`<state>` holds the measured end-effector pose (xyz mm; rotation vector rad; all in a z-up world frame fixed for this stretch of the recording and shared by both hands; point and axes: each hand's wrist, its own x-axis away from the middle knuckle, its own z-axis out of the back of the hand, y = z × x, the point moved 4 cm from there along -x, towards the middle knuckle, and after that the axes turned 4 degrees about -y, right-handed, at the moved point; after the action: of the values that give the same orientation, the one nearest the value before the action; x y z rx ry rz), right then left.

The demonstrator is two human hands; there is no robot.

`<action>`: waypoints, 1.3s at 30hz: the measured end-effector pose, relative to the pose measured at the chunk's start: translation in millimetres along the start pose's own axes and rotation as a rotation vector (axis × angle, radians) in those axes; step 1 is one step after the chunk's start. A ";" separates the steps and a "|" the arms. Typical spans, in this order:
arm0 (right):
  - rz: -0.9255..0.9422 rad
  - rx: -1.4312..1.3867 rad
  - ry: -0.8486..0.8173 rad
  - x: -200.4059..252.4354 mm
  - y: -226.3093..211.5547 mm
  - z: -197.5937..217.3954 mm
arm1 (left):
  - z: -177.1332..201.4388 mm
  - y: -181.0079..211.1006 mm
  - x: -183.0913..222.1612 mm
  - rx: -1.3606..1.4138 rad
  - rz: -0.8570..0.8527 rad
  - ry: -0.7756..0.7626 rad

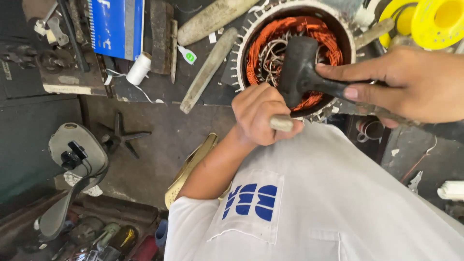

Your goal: Shaping and compacting copper windings in an electric motor stator using a mallet and wedge, followed by applying tape.

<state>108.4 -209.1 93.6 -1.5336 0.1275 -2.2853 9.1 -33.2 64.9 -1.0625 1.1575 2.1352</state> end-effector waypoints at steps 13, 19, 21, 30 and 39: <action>0.111 -0.084 0.051 -5.1 4.6 2.5 | -4.2 -19.7 9.1 0.091 0.047 0.016; 0.168 -0.476 0.375 13.0 13.7 3.8 | 0.0 -33.6 10.6 0.144 -0.049 -0.011; 0.526 -0.656 0.501 6.6 37.7 -3.4 | 1.5 -38.1 8.2 0.214 -0.046 -0.085; 0.492 -0.876 0.529 20.5 37.2 -45.2 | -0.3 -83.4 22.0 0.458 -0.006 -0.156; 0.381 -0.839 0.570 39.1 57.4 -57.7 | 8.3 -40.0 -0.1 0.605 0.146 -0.001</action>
<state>58.3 -284.0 88.4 -0.9440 1.5395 -2.3686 34.1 -5.2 48.9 -0.7123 1.7694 1.6940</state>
